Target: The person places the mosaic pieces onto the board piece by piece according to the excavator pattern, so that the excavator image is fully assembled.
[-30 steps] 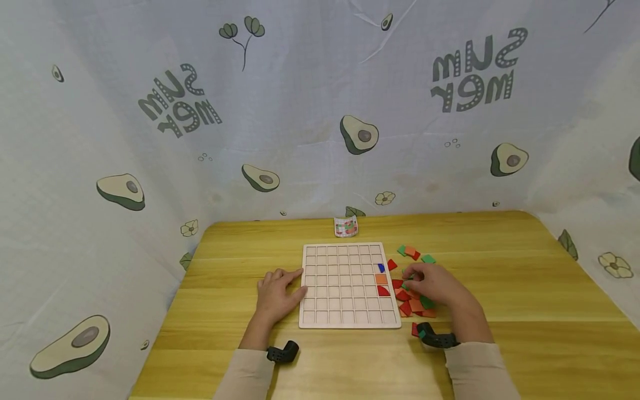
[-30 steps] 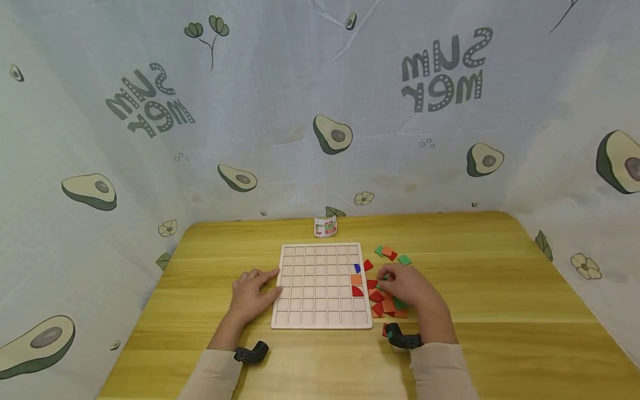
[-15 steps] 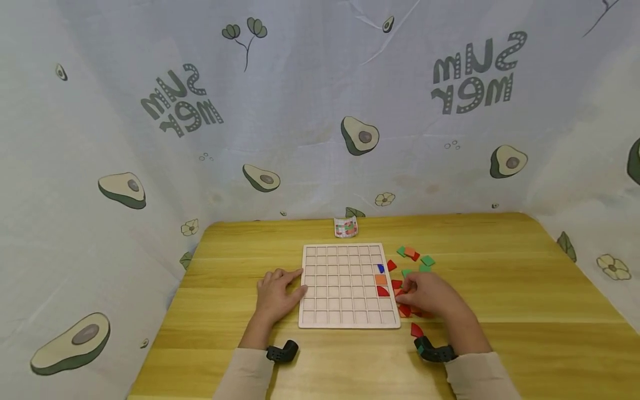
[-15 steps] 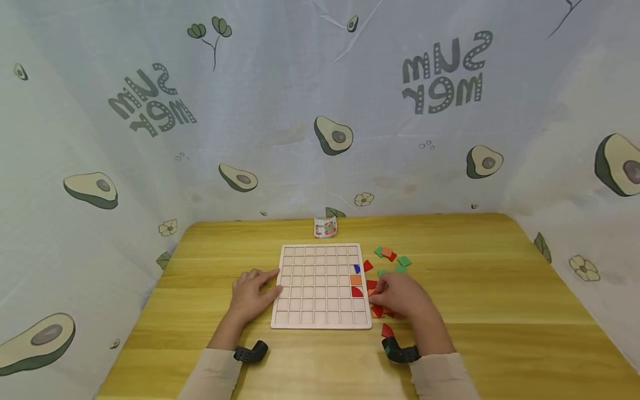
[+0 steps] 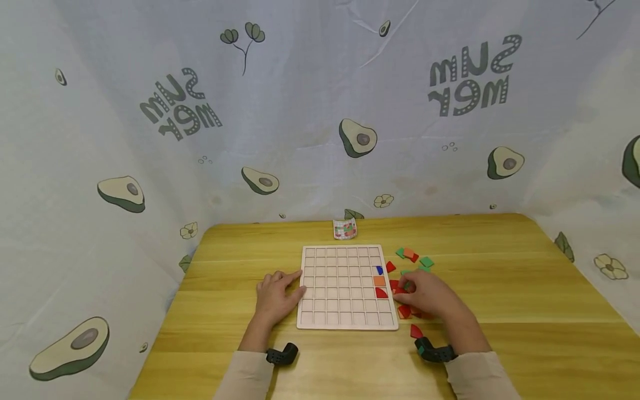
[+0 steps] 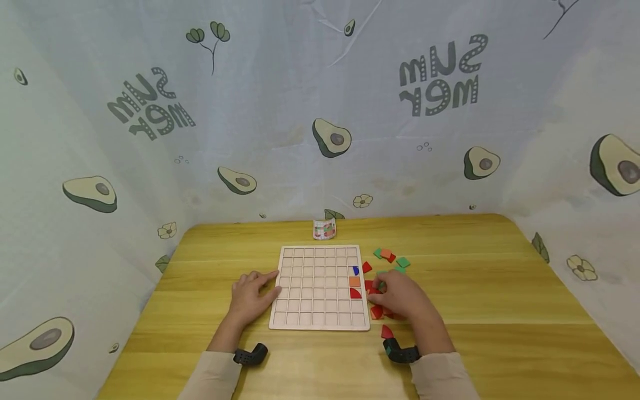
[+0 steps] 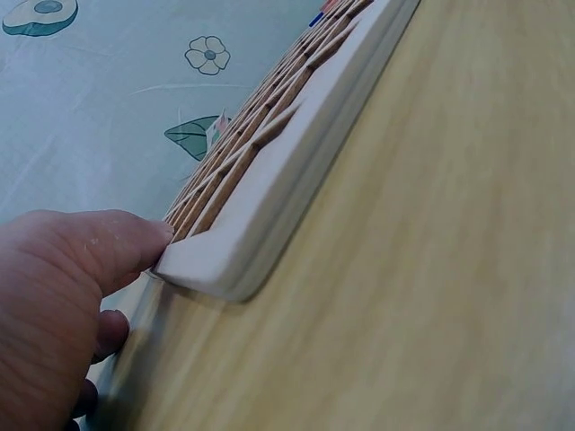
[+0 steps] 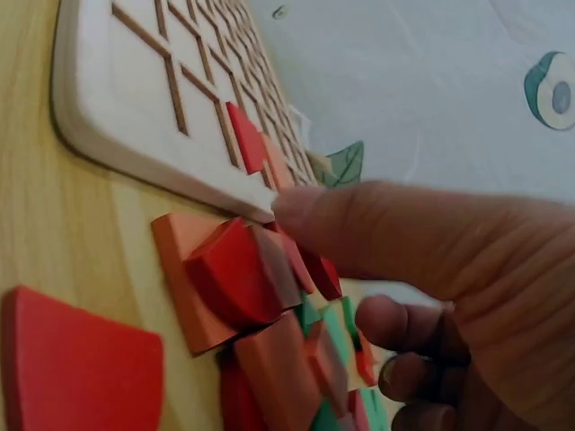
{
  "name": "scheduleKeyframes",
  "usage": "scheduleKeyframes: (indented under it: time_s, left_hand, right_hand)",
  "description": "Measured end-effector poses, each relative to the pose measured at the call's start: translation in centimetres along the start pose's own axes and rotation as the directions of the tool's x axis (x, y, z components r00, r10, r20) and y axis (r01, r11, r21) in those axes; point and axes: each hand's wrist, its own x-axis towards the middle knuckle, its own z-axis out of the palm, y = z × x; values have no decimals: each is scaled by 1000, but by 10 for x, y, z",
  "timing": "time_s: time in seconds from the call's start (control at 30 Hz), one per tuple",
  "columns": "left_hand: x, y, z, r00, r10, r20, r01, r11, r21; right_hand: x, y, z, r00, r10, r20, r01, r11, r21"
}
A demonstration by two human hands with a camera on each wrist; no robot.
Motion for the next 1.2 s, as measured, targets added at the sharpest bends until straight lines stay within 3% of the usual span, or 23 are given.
scheduleKeyframes:
  time_s: [0.37,0.67,0.87,1.2]
  left_hand:
    - [0,2,0,1000,-25,-3,25,1000,-10]
    - [0,1,1,1000,-28,0,28,1000,-6]
    - [0,1,1,1000,-28,-7,28,1000,-4]
    - [0,1,1,1000,-23,-11,23,1000,1]
  right_hand:
    - [0,-24,10,985,-147,86,141,988,66]
    - [-3,-23,10,994,-73,80,65,994,90]
    - [-4,-20,8,994,-77,72,70,993,96]
    - [-9,19,-19,998,3,-58,1,998,58]
